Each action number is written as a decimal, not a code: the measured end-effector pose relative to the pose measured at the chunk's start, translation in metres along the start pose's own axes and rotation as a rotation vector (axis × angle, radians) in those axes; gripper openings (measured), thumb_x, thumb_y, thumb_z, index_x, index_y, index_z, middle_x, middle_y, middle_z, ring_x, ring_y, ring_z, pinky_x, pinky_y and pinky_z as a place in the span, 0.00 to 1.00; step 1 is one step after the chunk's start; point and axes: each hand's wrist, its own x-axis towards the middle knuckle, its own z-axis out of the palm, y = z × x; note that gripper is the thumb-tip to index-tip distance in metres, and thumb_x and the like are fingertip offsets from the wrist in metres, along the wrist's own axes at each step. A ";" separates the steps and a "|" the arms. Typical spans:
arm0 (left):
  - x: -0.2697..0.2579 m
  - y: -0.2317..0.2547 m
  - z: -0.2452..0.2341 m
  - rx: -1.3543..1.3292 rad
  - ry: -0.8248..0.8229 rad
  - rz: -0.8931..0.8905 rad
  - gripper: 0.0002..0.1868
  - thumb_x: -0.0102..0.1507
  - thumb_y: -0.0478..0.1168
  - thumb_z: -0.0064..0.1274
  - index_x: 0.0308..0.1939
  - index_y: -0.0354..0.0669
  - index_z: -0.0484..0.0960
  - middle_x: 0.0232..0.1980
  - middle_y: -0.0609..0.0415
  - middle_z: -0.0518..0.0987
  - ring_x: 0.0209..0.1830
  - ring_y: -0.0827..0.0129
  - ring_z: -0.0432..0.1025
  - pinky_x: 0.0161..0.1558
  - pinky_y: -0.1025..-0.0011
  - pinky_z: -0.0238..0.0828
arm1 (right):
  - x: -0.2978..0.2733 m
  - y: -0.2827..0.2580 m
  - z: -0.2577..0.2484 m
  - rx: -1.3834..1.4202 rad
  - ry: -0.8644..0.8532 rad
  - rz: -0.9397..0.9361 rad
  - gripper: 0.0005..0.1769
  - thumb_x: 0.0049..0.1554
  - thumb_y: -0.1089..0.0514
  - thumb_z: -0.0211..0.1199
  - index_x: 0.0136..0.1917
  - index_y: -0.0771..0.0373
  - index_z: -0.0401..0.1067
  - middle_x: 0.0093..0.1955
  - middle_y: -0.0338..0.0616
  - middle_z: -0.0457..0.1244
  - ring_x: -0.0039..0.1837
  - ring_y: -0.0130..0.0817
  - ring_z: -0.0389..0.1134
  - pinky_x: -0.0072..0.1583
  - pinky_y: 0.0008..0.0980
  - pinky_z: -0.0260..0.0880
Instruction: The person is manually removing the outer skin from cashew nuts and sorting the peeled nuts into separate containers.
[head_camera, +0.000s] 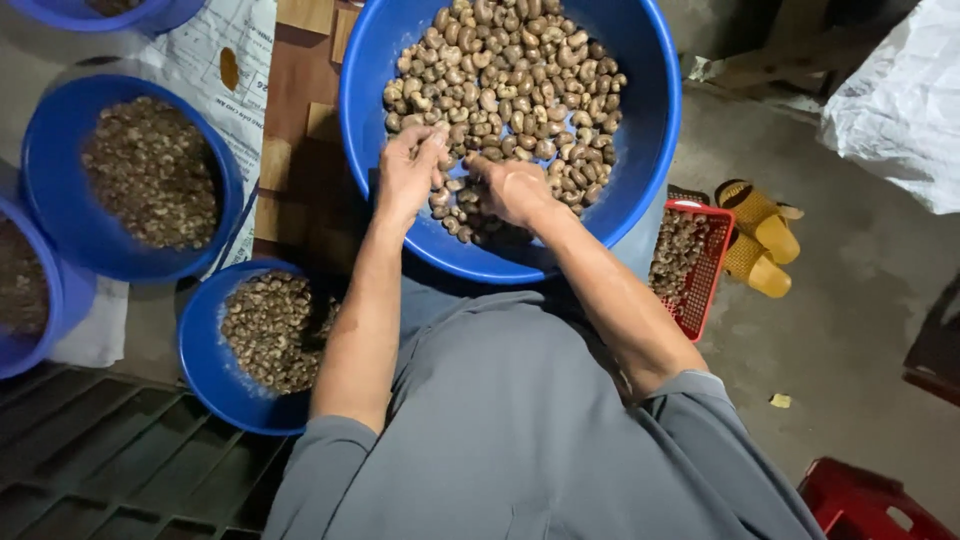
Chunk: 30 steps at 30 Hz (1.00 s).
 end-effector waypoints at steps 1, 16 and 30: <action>0.004 -0.006 0.001 0.077 -0.010 -0.015 0.11 0.70 0.41 0.52 0.45 0.35 0.84 0.25 0.46 0.78 0.16 0.67 0.73 0.13 0.72 0.68 | -0.006 0.003 -0.007 0.032 0.005 0.020 0.22 0.55 0.47 0.63 0.62 0.46 0.67 0.47 0.51 0.72 0.55 0.57 0.74 0.57 0.55 0.73; -0.005 -0.008 0.011 0.864 -0.250 0.115 0.11 0.71 0.40 0.47 0.36 0.40 0.79 0.24 0.45 0.78 0.26 0.53 0.77 0.33 0.63 0.71 | 0.010 0.048 0.025 0.173 0.198 0.092 0.22 0.59 0.47 0.63 0.65 0.49 0.66 0.48 0.57 0.69 0.56 0.65 0.71 0.57 0.62 0.71; 0.019 -0.028 0.031 0.958 -0.265 0.040 0.18 0.72 0.48 0.43 0.62 0.45 0.75 0.62 0.37 0.76 0.65 0.39 0.67 0.65 0.42 0.59 | 0.031 0.090 0.043 0.152 0.184 0.209 0.17 0.61 0.45 0.58 0.63 0.44 0.68 0.47 0.54 0.71 0.55 0.60 0.73 0.58 0.56 0.72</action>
